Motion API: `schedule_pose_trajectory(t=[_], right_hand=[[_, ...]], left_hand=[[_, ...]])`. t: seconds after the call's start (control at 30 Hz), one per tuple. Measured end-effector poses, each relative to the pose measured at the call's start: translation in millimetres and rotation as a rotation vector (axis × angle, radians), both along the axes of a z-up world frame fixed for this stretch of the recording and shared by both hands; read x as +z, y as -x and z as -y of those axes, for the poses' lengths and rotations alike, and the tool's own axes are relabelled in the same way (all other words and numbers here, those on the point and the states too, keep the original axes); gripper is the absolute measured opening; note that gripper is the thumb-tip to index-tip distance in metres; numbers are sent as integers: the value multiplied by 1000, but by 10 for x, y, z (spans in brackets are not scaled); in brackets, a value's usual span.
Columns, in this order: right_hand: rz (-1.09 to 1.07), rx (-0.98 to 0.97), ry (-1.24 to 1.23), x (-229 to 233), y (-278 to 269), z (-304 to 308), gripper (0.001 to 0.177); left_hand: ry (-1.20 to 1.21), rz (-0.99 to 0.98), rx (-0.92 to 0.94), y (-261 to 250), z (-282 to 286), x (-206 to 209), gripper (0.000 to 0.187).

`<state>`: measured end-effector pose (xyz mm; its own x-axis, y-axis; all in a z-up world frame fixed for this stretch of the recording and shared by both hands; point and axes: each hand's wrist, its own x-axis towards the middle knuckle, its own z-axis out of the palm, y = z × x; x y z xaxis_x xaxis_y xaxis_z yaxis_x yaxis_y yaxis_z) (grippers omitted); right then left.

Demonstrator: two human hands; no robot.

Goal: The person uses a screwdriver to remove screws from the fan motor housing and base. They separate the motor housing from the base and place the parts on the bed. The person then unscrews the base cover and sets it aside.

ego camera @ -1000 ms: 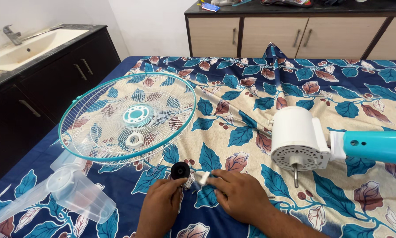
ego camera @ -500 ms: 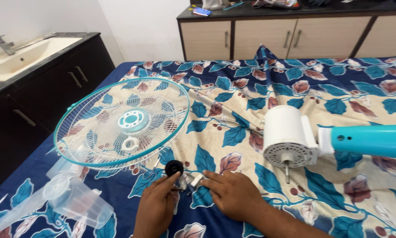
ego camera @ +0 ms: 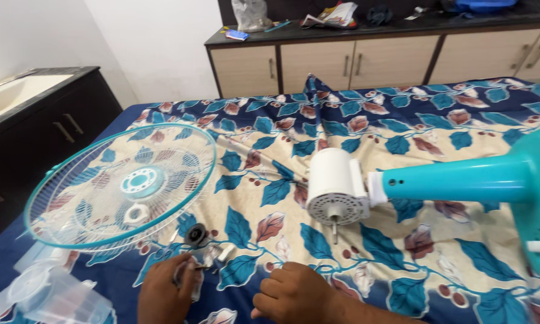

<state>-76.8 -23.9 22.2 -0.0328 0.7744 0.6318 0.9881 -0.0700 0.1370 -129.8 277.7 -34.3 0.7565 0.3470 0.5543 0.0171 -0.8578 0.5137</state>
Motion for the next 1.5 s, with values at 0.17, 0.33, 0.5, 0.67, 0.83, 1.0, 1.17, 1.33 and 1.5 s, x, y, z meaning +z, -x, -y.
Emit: schedule_pose_trajectory(t=[0.17,0.33,0.5,0.67,0.83,1.0,1.17,1.33,1.5], right_hand=[[-138,-85,61,67,-29,593,28],[-175,-278,-34,164,-125,1178,19],[-408,-643,-155,186,-262,1505,18],[-540,-904,-100,64,-405,1806,22],[-1205,-1107,-419,-96,-729,2038,48],[-1983,-559,-1065,1,-1032,2313,46],[-1895,-417,-1325,-8,-1131,2280,41],[-1592,-329,-1482,-153,-1203,2155,41],[-1473,-416,-1690,14,-1279,2331,36]], left_hand=[[-104,-13,-1,-56,-151,-1,31],[-101,118,-9,-131,223,180,23],[313,38,-157,-385,1042,351,22],[561,-251,-261,-654,1906,371,34],[1247,-391,-284,-945,2360,384,43],[1096,-479,-285,-1046,2543,314,39],[834,-446,-305,-1023,2586,196,34],[768,-415,-267,-1055,2582,167,36],[674,-398,-186,-1045,2620,175,40]])
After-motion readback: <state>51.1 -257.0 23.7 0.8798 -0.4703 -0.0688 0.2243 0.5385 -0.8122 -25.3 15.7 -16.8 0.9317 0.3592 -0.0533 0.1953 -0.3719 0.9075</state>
